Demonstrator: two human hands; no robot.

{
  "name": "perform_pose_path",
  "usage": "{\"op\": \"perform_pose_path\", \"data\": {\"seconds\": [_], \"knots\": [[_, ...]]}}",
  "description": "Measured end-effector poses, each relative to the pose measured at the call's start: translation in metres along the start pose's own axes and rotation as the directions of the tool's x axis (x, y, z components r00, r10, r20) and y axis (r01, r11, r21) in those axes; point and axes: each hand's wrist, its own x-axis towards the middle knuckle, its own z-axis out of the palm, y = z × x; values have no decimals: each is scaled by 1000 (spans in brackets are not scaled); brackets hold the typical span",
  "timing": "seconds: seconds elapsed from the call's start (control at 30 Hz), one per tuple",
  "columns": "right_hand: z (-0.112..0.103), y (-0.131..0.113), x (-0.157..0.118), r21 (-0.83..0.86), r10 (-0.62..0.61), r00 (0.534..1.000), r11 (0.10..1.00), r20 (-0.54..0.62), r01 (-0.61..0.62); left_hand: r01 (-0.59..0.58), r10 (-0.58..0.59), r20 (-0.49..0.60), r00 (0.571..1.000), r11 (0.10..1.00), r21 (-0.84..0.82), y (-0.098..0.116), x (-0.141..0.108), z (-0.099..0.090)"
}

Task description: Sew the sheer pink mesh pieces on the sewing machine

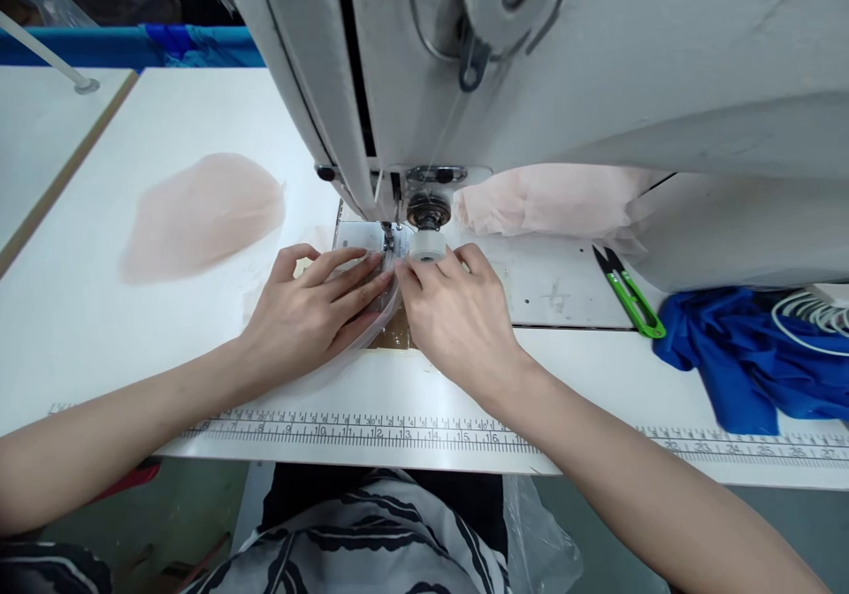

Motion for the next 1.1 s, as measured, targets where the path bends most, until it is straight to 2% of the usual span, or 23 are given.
{"op": "perform_pose_path", "data": {"seconds": [0.47,1.1], "knots": [[4,2,1,-30,14,1000,999,-22,-15,12,-13,12,1000,997,79,5,2,1],[5,3,4,-94,27,1000,995,-5,-27,47,-48,23,999,999,22,-1,5,7]]}}
